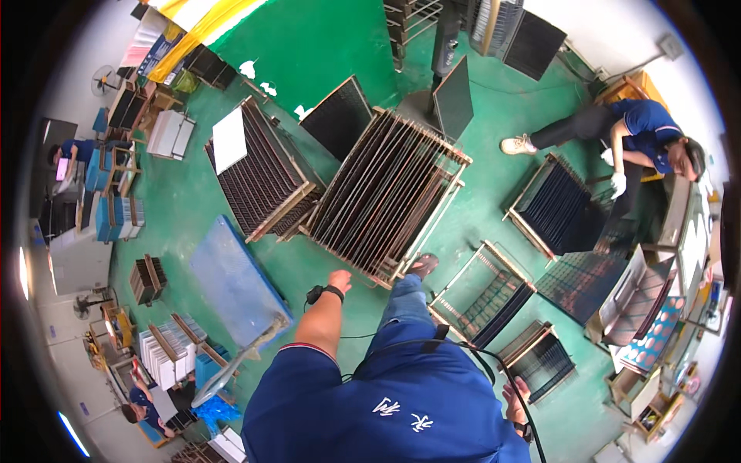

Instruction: Picking up circuit boards from stacks, inspecting them, and placing them into racks or onto a trolley.

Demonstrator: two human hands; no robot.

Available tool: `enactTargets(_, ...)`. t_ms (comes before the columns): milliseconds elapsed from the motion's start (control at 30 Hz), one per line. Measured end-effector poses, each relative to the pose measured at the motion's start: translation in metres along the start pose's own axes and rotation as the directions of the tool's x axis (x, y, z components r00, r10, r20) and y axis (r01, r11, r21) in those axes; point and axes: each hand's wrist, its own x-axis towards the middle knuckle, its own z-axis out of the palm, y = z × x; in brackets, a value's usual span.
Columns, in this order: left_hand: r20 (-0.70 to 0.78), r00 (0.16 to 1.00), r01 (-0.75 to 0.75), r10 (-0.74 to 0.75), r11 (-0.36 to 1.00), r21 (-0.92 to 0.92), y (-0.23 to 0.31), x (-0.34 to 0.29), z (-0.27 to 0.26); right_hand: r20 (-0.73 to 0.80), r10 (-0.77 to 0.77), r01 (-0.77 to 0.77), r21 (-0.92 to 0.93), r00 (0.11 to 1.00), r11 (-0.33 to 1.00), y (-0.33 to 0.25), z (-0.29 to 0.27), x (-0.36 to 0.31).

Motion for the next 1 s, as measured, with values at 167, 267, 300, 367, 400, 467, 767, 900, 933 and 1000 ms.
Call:
enactTargets(167,0.114,0.993,0.015,0.012,0.972,-0.234,0.016,0.015,0.013,0.013,-0.080,0.080,-0.032,0.997,0.996,-0.008,0.005,0.008)
enactTargets(267,0.114,0.994,0.036,-0.007,0.966,-0.256,0.019,0.018,0.010,0.007,-0.058,0.058,-0.030,0.998,0.998,-0.017,0.017,0.007)
enactTargets(300,0.142,0.990,0.052,-0.019,0.972,-0.231,0.018,0.020,0.006,-0.002,-0.042,0.041,-0.084,0.999,0.996,-0.022,0.023,0.007)
enactTargets(367,0.142,0.990,0.046,-0.012,0.970,-0.237,0.013,0.019,0.004,-0.008,-0.043,0.042,-0.088,0.999,0.995,-0.027,0.029,0.007)
enactTargets(400,0.143,0.990,0.038,-0.003,0.970,-0.241,0.012,0.019,0.003,-0.008,-0.045,0.044,-0.085,0.999,0.995,-0.029,0.032,0.007)
enactTargets(467,0.191,0.981,0.067,-0.025,0.974,-0.219,0.015,0.011,0.009,-0.026,-0.044,0.042,-0.076,0.999,0.996,-0.031,0.037,0.004)
enactTargets(767,0.270,0.961,0.090,-0.056,0.989,-0.117,0.017,0.002,0.006,0.043,-0.102,0.103,-0.037,0.994,0.994,-0.048,0.054,-0.018)
enactTargets(900,0.255,0.967,-0.063,-0.027,0.939,0.337,0.022,0.000,0.010,0.000,-0.054,0.054,0.003,0.999,0.999,-0.032,0.057,-0.014)
enactTargets(933,0.277,0.961,-0.144,0.000,0.855,0.498,0.024,-0.001,0.009,-0.003,-0.044,0.044,0.008,0.999,0.999,-0.025,0.058,-0.009)
enactTargets(1000,0.263,0.965,-0.178,-0.013,0.702,0.689,0.026,-0.003,0.009,-0.012,-0.033,0.034,0.093,0.999,0.995,-0.017,0.061,-0.011)
